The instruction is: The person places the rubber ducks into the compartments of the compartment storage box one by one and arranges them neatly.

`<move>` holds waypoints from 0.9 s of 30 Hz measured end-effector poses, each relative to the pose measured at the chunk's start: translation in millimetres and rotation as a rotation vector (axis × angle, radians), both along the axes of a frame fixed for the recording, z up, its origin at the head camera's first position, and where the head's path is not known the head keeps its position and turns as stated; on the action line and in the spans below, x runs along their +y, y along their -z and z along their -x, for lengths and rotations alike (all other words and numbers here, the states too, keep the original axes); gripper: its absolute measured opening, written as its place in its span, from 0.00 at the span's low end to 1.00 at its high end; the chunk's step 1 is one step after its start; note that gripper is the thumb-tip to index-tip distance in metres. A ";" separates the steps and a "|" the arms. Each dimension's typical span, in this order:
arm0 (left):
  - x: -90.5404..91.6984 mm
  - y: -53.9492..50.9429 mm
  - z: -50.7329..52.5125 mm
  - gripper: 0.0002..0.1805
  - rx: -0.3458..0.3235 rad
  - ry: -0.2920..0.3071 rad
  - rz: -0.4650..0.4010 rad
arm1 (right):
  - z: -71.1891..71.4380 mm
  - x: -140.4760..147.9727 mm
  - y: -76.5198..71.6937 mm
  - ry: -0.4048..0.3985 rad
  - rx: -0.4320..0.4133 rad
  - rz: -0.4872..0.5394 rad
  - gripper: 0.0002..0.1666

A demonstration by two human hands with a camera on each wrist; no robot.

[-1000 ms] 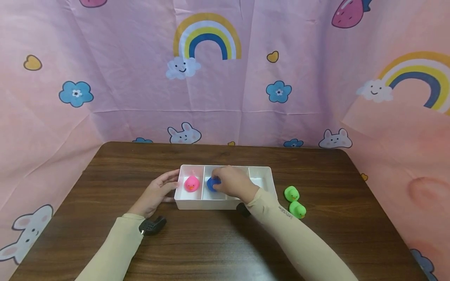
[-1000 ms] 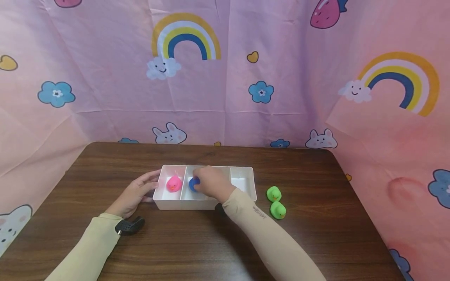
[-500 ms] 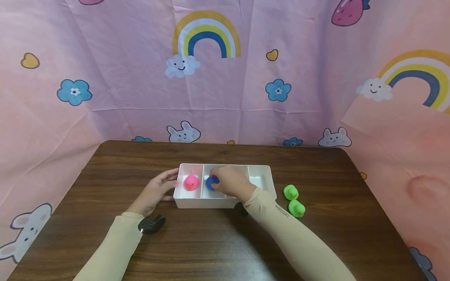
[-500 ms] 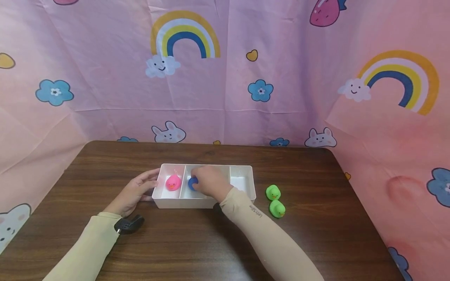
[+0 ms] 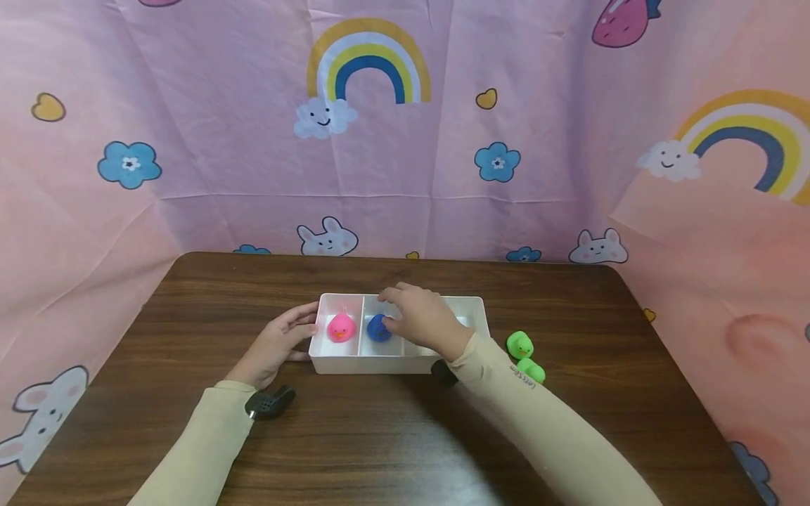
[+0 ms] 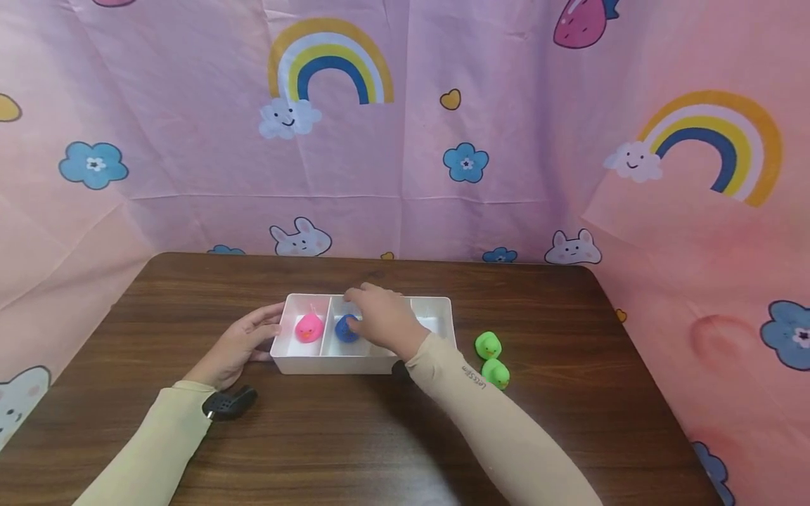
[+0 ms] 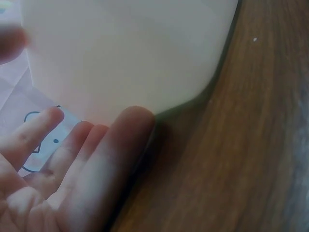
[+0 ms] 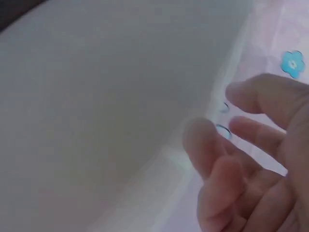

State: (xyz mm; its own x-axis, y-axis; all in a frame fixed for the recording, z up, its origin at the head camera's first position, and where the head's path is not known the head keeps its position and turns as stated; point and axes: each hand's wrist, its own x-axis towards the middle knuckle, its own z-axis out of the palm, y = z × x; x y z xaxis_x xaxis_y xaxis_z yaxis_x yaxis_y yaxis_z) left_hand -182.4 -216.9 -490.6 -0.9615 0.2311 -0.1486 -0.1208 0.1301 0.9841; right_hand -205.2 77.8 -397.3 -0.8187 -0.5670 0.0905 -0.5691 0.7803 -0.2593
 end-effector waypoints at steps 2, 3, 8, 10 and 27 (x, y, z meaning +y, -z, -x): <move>-0.3 -0.1 0.1 0.33 0.001 0.002 0.002 | -2.4 11.3 -10.3 0.011 0.023 0.033 0.22; -0.4 -0.1 0.3 0.34 0.001 0.004 0.005 | -4.6 18.3 -16.7 0.013 0.023 0.050 0.22; -0.3 -0.5 -0.1 0.35 -0.005 0.001 0.015 | -13.2 63.8 -37.1 0.020 -0.011 0.073 0.20; -1.0 0.1 -1.0 0.35 -0.007 -0.007 0.015 | -13.6 85.1 -39.0 0.034 -0.035 0.069 0.19; -0.9 1.3 -1.2 0.35 0.019 0.019 -0.047 | -28.0 213.2 1.0 0.156 -0.137 -0.095 0.16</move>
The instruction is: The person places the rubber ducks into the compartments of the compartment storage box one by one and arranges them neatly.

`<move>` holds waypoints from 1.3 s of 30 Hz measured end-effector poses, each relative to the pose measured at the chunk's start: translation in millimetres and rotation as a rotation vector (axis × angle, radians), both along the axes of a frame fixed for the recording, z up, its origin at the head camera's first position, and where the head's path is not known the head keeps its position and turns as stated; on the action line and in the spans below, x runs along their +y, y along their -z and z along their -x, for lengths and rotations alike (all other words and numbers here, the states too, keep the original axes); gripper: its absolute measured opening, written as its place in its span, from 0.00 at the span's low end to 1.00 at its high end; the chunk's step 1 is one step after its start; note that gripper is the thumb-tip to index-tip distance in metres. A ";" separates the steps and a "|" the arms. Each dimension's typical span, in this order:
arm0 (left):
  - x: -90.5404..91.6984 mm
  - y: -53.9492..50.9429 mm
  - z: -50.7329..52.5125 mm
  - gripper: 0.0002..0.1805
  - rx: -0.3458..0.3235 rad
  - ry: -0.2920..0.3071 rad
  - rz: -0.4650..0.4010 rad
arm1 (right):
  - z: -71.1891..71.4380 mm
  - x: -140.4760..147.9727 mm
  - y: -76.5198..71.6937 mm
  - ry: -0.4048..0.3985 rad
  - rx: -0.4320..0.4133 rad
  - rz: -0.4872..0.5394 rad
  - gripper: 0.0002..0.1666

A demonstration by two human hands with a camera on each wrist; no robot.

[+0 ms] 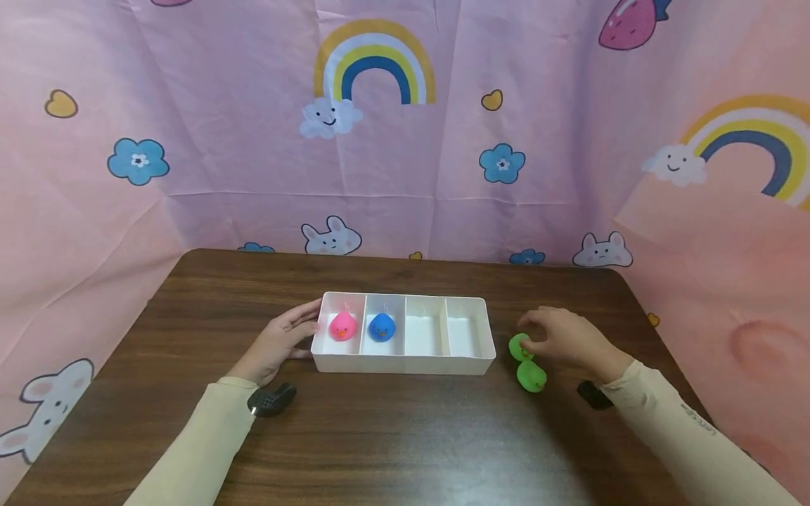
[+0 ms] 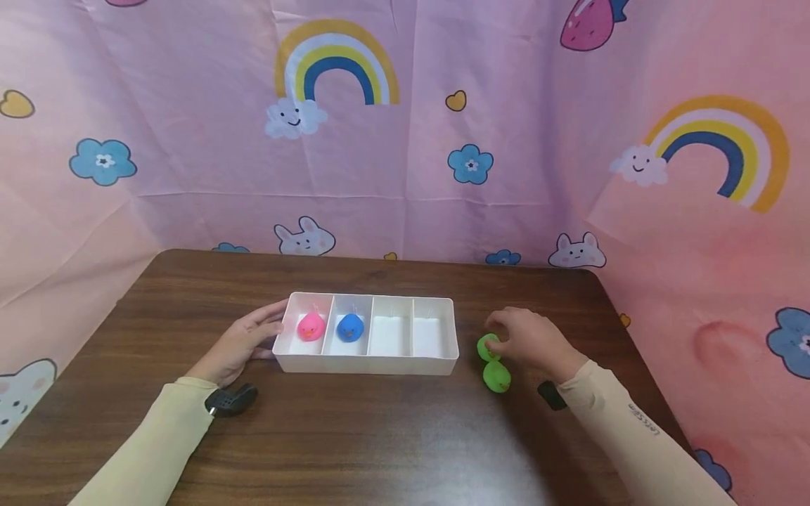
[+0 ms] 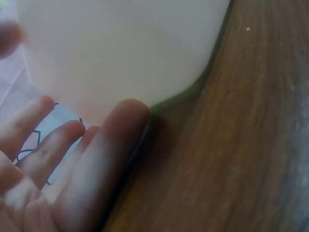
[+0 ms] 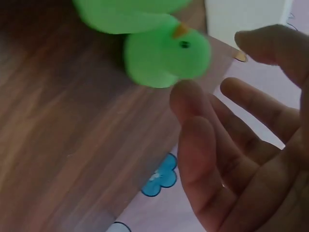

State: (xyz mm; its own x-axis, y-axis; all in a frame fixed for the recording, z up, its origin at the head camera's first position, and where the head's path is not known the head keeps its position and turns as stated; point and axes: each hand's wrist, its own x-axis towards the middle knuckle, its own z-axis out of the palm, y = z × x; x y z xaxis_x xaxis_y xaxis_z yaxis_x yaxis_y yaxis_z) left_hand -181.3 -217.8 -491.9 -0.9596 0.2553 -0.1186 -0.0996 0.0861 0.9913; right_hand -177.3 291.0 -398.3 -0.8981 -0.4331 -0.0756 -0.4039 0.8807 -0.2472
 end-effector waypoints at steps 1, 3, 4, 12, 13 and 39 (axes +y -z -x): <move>0.0 -0.2 0.2 0.35 0.000 -0.004 0.005 | -1.1 1.6 1.2 0.001 -0.004 -0.012 0.18; -0.2 -0.9 0.5 0.35 0.001 -0.007 0.017 | -3.2 3.6 3.0 -0.001 -0.009 -0.023 0.20; -0.3 -1.1 0.9 0.35 0.001 -0.009 0.020 | -4.0 4.5 4.3 -0.007 -0.011 -0.026 0.20; -1.3 -0.6 2.6 0.34 0.007 -0.015 0.029 | -6.4 4.9 10.9 -0.017 -0.040 0.039 0.15; -1.0 -0.3 2.6 0.34 0.007 -0.016 0.028 | -6.4 4.8 11.8 -0.013 -0.049 0.044 0.15; 2.6 -1.1 -3.6 0.32 0.029 -0.028 0.053 | -1.2 3.5 13.8 -0.016 -0.105 0.071 0.13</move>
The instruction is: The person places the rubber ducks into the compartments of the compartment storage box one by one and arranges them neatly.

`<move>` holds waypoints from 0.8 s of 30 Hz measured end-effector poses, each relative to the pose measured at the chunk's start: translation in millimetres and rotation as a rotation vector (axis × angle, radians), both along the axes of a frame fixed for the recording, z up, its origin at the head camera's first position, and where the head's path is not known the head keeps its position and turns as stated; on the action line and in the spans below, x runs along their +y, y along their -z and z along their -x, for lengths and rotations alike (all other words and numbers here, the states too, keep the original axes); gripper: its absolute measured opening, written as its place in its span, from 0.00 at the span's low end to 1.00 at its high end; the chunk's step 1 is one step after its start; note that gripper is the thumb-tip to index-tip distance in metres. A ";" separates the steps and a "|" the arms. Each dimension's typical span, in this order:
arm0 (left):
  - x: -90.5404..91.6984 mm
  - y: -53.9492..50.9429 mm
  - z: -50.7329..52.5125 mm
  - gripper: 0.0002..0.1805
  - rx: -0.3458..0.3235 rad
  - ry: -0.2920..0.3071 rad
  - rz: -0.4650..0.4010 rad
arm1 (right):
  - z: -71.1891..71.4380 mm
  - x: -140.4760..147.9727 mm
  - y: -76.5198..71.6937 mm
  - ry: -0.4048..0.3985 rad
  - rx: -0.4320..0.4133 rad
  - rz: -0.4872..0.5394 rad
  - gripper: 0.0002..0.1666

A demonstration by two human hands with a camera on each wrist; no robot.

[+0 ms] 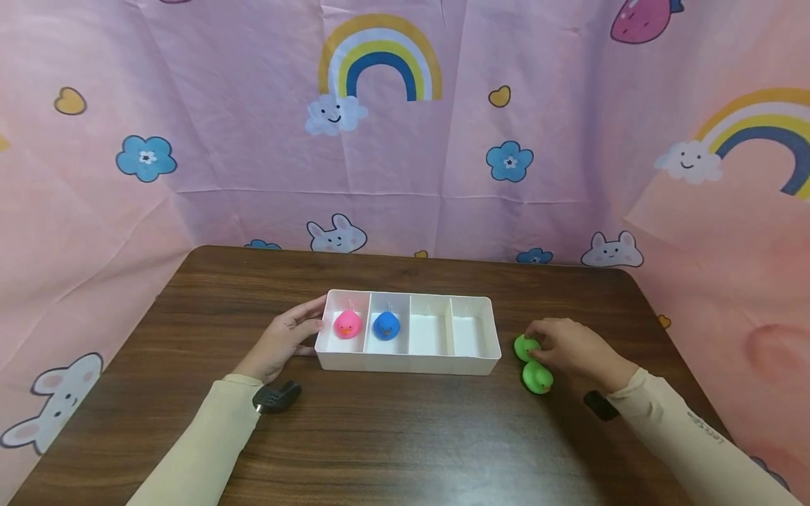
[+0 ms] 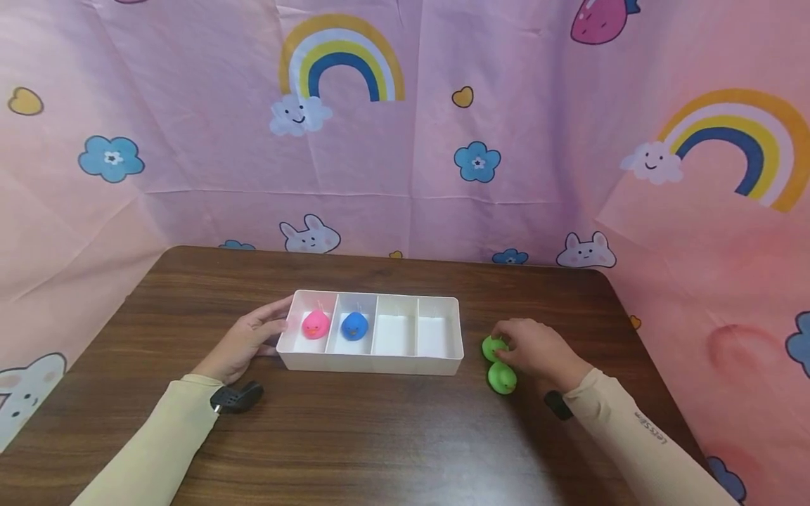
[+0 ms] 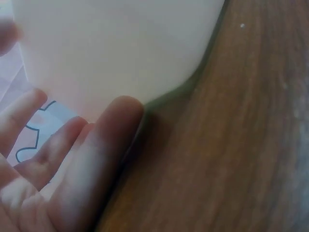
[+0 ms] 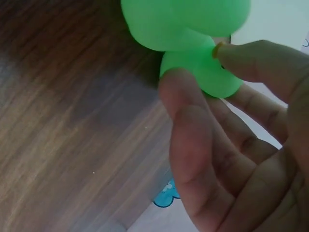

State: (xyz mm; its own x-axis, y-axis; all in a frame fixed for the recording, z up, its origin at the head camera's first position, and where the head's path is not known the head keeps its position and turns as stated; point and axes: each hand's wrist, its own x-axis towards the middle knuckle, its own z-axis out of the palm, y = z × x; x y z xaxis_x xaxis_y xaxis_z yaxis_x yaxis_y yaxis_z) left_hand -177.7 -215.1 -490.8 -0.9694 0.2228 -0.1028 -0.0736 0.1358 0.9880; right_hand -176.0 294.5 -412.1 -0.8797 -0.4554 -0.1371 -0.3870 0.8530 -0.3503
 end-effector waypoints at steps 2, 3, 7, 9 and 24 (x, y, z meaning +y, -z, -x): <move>-0.3 -1.3 0.3 0.32 0.004 0.002 -0.001 | 1.6 0.0 -2.4 -0.006 0.008 -0.012 0.13; -0.4 -2.0 0.3 0.32 0.004 0.004 -0.002 | 2.4 0.1 -3.5 -0.005 0.014 -0.018 0.13; -0.1 -3.7 0.3 0.32 -0.002 0.006 0.000 | 5.0 0.2 -8.9 -0.001 0.048 -0.035 0.13; -0.1 -3.6 0.5 0.32 -0.007 0.008 0.000 | 5.2 -0.3 -12.6 0.010 0.087 -0.038 0.13; -0.2 4.0 3.3 0.33 -0.001 -0.001 -0.012 | -0.2 -22.8 -34.8 0.067 0.345 0.076 0.12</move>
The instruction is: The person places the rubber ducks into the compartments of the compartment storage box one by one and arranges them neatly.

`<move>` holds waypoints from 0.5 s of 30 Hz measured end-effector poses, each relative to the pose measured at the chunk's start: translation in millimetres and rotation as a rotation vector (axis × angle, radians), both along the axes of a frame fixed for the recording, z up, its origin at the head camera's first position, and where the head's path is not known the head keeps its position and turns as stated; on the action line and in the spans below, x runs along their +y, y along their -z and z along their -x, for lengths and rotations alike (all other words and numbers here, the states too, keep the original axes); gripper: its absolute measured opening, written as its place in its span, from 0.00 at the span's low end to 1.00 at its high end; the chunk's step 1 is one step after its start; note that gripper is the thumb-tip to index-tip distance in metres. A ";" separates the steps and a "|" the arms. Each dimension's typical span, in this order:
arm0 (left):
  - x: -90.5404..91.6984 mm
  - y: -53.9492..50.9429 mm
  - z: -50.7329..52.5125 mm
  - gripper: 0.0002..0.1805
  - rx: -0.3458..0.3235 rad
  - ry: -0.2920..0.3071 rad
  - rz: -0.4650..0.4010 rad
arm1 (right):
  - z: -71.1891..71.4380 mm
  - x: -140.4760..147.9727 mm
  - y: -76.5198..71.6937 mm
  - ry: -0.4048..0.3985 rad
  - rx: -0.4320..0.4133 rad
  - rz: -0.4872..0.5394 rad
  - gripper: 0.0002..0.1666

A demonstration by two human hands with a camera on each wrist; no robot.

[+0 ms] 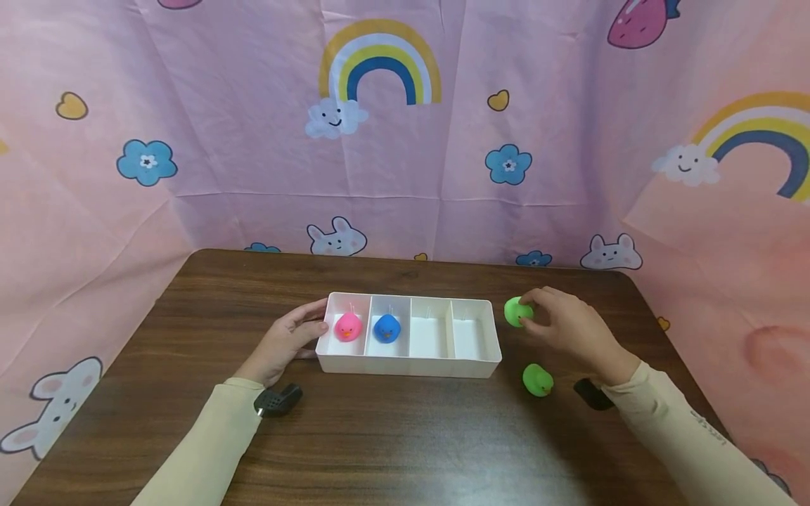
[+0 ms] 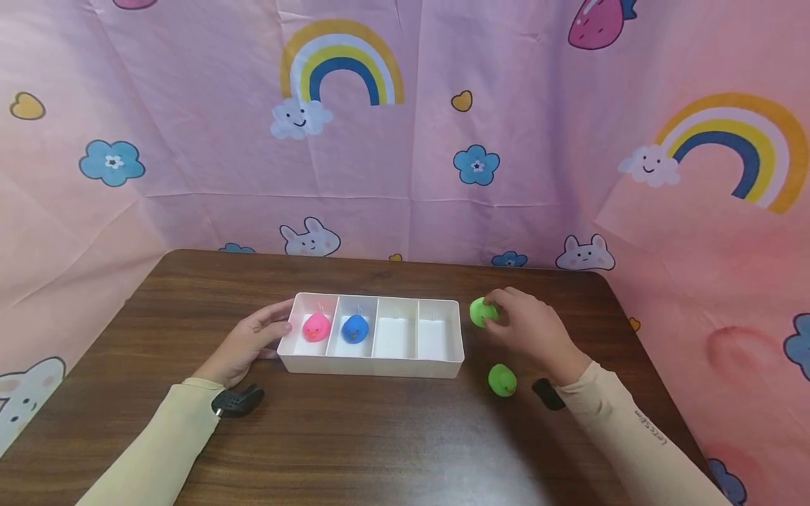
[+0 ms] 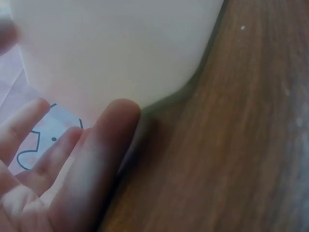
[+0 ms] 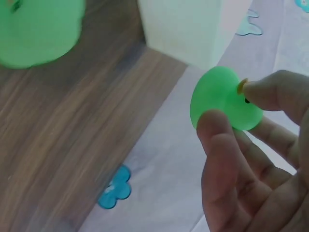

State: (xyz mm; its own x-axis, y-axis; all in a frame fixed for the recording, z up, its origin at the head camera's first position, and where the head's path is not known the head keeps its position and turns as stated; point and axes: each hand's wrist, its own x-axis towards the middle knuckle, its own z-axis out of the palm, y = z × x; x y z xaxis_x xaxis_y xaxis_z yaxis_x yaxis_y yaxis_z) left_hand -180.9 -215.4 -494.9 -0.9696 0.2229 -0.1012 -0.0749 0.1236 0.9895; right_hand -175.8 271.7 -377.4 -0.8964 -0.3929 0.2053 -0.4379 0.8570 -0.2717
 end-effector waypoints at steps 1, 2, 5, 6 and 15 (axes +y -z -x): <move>0.2 -0.2 0.1 0.34 0.003 0.004 0.002 | -0.3 -2.8 -1.6 -0.002 0.007 0.015 0.12; 0.4 -0.5 0.1 0.34 0.005 0.005 0.003 | -0.2 -5.7 -3.0 -0.004 0.011 0.029 0.13; 0.8 -2.1 0.0 0.34 0.000 -0.001 0.004 | 0.0 -15.7 -7.1 -0.013 0.013 0.065 0.13; 0.8 -2.9 -0.2 0.34 0.000 0.000 0.005 | 0.4 -19.5 -8.2 -0.013 0.010 0.074 0.13; 1.1 -6.5 -3.6 0.34 -0.008 -0.002 0.019 | 0.8 -56.6 -13.3 -0.053 -0.031 0.141 0.14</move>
